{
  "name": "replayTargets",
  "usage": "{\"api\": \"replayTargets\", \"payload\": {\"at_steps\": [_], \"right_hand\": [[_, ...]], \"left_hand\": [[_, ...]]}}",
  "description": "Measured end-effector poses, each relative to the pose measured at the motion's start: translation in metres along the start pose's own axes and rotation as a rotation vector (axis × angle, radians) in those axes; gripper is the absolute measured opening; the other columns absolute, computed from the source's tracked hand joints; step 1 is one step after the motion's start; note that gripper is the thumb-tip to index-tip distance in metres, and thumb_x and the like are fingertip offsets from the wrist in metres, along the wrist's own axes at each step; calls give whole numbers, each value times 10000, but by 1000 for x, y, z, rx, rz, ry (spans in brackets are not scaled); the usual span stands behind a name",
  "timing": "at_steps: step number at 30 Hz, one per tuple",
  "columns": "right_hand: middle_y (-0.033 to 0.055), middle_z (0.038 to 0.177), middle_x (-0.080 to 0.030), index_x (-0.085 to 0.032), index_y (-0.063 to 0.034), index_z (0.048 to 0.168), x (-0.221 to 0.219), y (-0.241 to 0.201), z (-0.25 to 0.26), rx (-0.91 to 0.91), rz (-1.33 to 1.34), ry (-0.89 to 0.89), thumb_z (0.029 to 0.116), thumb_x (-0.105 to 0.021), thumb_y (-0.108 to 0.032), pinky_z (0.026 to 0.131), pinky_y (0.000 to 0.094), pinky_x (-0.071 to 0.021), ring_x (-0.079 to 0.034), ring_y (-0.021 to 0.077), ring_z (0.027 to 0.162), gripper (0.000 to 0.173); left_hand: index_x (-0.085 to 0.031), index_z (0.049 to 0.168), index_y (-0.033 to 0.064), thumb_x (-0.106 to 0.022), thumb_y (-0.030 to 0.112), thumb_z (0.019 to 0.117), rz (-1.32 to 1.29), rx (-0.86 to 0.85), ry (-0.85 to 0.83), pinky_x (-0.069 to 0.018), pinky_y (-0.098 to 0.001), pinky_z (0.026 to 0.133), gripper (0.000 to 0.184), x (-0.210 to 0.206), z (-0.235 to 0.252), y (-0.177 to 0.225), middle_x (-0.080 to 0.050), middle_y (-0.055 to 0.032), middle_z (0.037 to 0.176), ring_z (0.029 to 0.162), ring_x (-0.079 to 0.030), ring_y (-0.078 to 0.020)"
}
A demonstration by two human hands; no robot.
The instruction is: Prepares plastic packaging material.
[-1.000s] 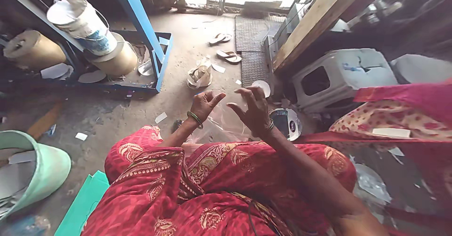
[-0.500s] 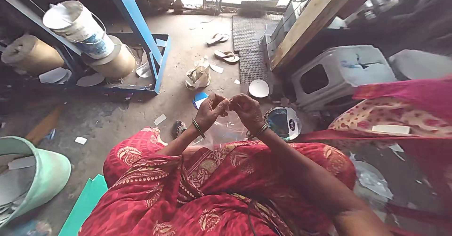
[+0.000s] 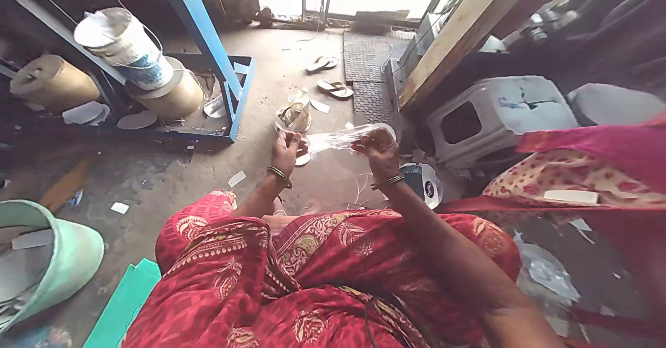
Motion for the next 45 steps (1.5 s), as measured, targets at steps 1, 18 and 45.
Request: {"api": "replayTargets", "payload": {"at_steps": [1,18,45], "right_hand": [[19,1043,-660,-570,-36,1132,1,1,1,-11,28,6,1009,-556,-4,826,329,-636,-723,111,875,128],[143,1217,-661,-641,53,1111,-12,-17,-4,209,-152,-309,1039,-501,-76,886,354,-615,-707,166,1020,203],[217,1132,-722,-665,50,1256,-41,-123,-43,228,-974,-297,1032,-530,-56,924,501,-575,-730,333,1005,282]], "left_hand": [[-480,1235,-71,-496,98,1078,30,-3,-13,-598,-295,769,231,0,1,0,-613,-121,1011,805,-670,-111],[-371,1496,17,-663,68,966,144,-36,-483,-596,-320,785,607,-22,-8,24,-678,-124,1109,844,-686,-143],[-277,1590,-19,-626,-59,914,591,-528,-464,-425,-483,1138,762,-72,-30,17,-355,-253,1599,1420,-460,-366]]}}
Point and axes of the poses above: each hand's wrist, its own z-axis towards the middle knuckle, its own x-axis out of the back of the hand, y = z × x, the point moved 4 cm from there along z, towards the middle knuckle
